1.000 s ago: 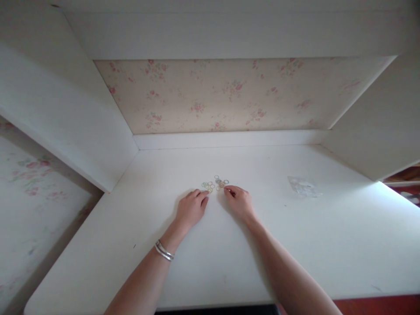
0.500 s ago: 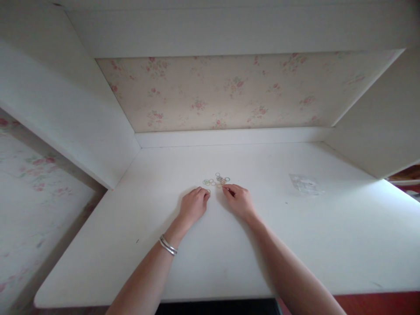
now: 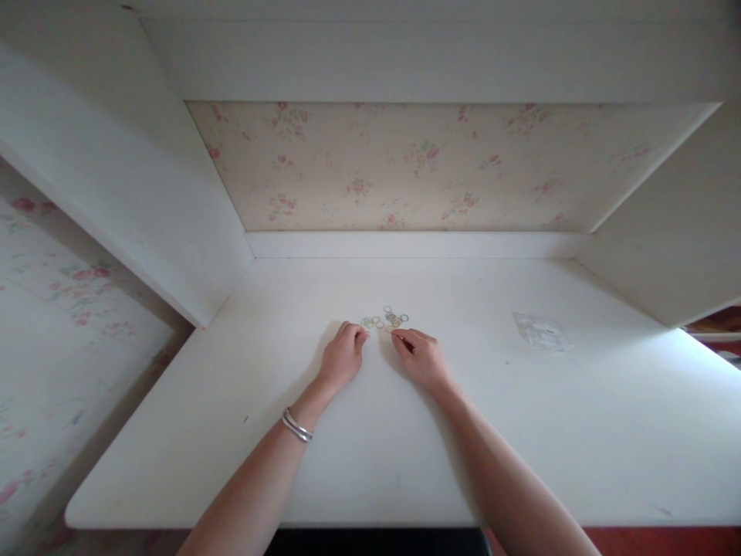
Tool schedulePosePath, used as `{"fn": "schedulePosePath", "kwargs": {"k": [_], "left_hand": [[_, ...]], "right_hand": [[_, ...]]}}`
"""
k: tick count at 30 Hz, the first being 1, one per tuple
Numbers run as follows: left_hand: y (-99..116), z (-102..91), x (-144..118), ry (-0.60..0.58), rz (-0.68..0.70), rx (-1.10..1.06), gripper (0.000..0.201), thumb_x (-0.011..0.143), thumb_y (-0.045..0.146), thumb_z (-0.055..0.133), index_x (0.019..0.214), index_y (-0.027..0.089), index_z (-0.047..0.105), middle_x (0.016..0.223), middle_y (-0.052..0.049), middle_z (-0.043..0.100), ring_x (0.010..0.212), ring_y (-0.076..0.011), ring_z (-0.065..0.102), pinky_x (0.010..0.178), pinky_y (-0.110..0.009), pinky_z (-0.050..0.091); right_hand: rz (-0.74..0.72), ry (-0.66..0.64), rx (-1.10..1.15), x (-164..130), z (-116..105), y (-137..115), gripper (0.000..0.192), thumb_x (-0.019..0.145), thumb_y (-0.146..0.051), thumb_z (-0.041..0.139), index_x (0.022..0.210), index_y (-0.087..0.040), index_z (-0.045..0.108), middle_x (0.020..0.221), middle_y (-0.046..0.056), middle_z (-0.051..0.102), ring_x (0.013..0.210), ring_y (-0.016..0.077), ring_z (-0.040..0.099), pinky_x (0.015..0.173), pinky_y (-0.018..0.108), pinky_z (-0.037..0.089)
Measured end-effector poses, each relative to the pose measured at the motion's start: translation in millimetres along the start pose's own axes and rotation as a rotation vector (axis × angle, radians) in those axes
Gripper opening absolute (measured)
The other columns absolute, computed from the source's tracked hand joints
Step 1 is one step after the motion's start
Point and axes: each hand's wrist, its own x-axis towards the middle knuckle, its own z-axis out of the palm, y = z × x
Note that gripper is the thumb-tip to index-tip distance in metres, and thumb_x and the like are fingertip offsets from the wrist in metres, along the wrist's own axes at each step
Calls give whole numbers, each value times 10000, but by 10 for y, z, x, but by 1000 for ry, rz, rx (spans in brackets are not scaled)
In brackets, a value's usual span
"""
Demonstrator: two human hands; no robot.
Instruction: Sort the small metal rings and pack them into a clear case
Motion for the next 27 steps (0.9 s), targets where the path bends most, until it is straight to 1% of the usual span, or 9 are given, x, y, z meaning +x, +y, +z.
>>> {"fn": "schedulePosePath", "kwargs": {"k": [5,10,13,16,19,22,27], "left_hand": [[-49,33,8,19,15,-54,168,928,288,394,904,201,535,955,-31,565,860,-149,569,782,-283,448],[-80,35,1,77,64,-114,143,921,258,406,873,187,520,916,-35,551,884,-157,550,796,-289,447],[-68,-18,-39,87,110,-123,146,926,263,397,872,185,508,911,-35,543,875,-155,544,789,-286,447],[-33,-84,-102,38,130,-75,157,937,274,378,896,190,504,933,-31,541,843,-143,554,781,-276,452],[15,-149,-167,-4,148,-14,164,944,271,365,911,195,506,948,-27,545,842,-135,564,774,-262,453],[65,-215,-234,-58,192,47,167,948,274,363,928,199,511,959,-23,555,836,-131,570,742,-244,451],[104,-267,-347,-234,309,187,163,941,272,388,937,212,540,958,-6,574,779,-128,583,675,-238,435]], "right_hand": [[-23,-29,-16,-5,12,6,276,884,-310,437,954,-238,694,902,30,694,804,146,623,760,233,436],[-51,-107,-78,-23,-5,-13,290,913,-304,400,966,-236,677,883,30,682,787,142,607,722,228,409],[-99,-161,-184,-63,-15,-131,282,925,-324,401,1064,-249,634,937,40,662,848,160,581,764,262,373],[-179,-211,-318,-109,-6,-302,346,920,-406,417,1225,-292,532,991,57,621,908,197,536,806,324,323],[-175,-235,-416,-123,9,-400,358,940,-442,346,1239,-336,513,971,59,588,883,208,507,786,352,295],[-94,-197,-450,-99,2,-355,346,951,-419,321,1199,-338,547,960,60,574,893,216,495,772,357,283],[19,-158,-401,-59,-34,-144,291,927,-334,404,1144,-305,596,993,63,582,944,215,499,794,351,286]]}}
